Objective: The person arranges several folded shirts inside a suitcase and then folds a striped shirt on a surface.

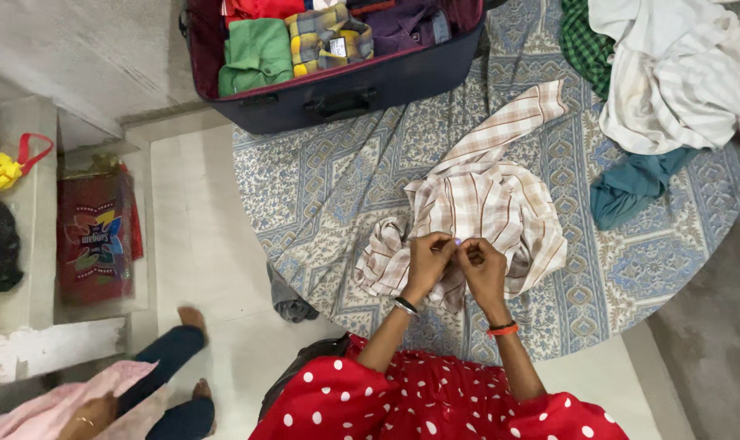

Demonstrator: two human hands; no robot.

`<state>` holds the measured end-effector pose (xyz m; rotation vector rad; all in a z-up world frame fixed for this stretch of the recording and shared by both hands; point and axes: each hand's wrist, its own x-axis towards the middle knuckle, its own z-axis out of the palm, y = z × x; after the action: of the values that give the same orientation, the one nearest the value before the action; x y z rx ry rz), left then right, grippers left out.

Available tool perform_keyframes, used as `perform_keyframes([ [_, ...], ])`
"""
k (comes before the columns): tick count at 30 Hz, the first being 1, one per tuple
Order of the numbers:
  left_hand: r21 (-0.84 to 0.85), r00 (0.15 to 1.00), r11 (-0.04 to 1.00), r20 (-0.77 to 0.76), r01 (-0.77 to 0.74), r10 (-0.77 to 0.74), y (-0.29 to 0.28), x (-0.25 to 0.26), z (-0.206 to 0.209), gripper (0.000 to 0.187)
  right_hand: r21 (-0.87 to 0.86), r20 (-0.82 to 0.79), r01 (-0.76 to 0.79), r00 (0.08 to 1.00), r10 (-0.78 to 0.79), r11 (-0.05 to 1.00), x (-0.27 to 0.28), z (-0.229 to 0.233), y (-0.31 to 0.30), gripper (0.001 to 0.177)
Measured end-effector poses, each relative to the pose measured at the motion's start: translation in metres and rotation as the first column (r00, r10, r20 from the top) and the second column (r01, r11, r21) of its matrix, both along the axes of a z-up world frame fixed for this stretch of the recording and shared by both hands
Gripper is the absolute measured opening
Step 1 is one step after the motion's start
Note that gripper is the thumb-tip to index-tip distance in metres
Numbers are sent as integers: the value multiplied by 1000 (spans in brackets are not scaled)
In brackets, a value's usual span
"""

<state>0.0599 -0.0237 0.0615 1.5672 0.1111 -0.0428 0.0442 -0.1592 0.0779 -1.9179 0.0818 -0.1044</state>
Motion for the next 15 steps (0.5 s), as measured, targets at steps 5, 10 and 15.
perform_keyframes([
  [5, -33, 1000, 999, -26, 1, -2, 1, 3, -2, 15, 2, -8, -24, 1000, 24, 1000, 1, 5, -3, 11],
  [10, 11, 1000, 1000, 26, -12, 12, -1, 4, -4, 13, 75, -18, -48, 999, 50, 996, 0, -9, -13, 8],
  [15, 19, 1000, 1000, -24, -15, 15, -1, 3, -3, 12, 183, -67, -64, 995, 78, 981, -1, -15, -19, 7],
])
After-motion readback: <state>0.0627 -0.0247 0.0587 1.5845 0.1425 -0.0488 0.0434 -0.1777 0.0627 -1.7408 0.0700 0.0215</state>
